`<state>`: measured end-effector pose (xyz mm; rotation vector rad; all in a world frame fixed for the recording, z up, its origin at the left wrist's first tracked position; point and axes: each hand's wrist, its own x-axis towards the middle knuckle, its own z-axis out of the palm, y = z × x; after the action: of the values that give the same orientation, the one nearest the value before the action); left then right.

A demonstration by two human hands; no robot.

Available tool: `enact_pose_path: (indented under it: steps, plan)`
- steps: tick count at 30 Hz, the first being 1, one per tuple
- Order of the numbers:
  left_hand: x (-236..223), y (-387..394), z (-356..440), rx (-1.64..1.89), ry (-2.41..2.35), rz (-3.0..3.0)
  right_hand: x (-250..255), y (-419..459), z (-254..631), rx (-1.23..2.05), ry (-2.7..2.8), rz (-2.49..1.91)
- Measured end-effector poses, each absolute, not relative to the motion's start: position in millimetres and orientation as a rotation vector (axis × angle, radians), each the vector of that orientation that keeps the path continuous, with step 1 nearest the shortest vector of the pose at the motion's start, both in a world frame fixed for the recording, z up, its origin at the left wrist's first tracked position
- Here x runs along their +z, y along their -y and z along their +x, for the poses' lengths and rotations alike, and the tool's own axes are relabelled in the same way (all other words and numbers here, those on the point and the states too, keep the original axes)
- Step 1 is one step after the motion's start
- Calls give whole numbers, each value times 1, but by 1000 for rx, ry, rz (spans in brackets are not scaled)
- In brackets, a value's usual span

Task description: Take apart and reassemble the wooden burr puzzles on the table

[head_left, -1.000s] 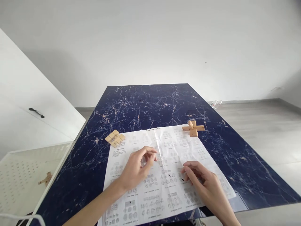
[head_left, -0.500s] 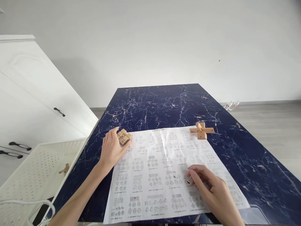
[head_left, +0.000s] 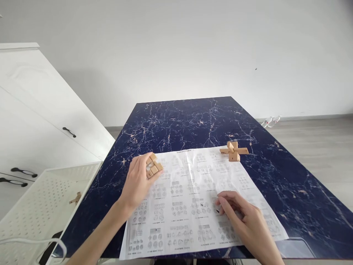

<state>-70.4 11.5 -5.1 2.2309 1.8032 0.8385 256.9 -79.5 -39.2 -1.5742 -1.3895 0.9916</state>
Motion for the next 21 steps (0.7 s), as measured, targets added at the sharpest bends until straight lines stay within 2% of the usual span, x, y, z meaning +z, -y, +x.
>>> enact_pose_path:
  steps: [8, 16, 21]
  plan:
    - [-9, 29, -10, 540, -1359, 2065, -37, 78, 259, 996, 1446, -1570]
    - [-13, 27, -10, 399, -1379, 2002, -29, 77, 256, 834, 1669, -1556]
    - [-16, 26, -32, 428, -1391, 2038, -29, 76, 242, 726, 1862, -1423]
